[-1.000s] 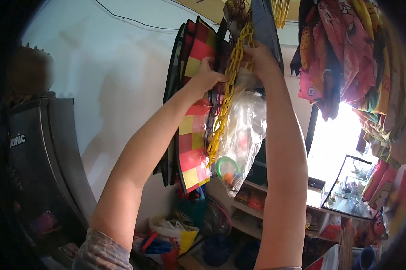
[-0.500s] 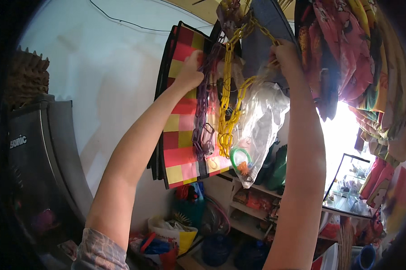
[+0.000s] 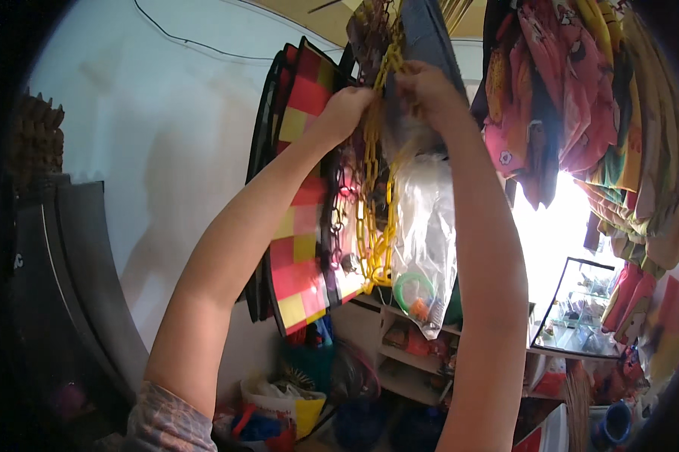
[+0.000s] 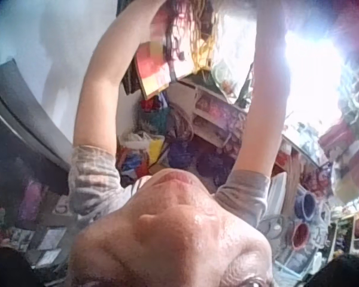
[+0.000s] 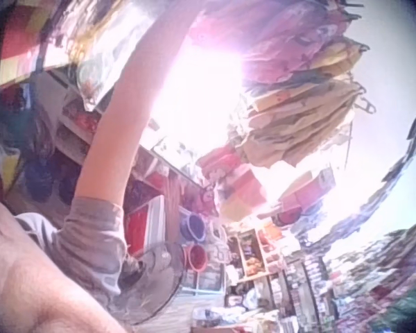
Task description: The person uses scissors to cut a blister pack of lip balms from a cardboard display sheet. They then place the display sheet and a bag of hair accessories onto a shelf. Finally, they hang a plastic bag containing hair accessories on a rack with other items.
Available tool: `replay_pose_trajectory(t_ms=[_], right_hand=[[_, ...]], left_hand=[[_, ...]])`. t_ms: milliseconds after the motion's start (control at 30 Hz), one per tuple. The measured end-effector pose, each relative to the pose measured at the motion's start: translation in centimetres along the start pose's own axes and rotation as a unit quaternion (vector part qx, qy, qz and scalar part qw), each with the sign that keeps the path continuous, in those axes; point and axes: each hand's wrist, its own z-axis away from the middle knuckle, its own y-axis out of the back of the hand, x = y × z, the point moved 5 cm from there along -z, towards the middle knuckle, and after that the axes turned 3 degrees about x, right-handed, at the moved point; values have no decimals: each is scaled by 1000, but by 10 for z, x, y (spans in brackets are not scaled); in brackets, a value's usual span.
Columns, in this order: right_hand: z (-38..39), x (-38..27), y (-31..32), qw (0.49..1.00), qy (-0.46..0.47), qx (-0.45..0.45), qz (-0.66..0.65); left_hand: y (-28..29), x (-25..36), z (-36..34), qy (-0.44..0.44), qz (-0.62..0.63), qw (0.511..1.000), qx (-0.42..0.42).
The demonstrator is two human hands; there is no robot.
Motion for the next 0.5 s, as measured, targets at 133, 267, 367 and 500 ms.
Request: replay_pose_trajectory(t_ms=[133,267,367,500], right_hand=[[-2,-7,-46,999,10,-45,3],[-4,-5,-46,976,-53,-134,164],[-13,-15,-23,981,-29,-62,182],[-46,1,25,983,-6,131,131]], left_hand=[[18,12,1,223,537,807,-101],[22,-10,8,218,558,790,-130],[41,-25,9,190,537,804,-170],[70,-59,17,243,575,768,-143]])
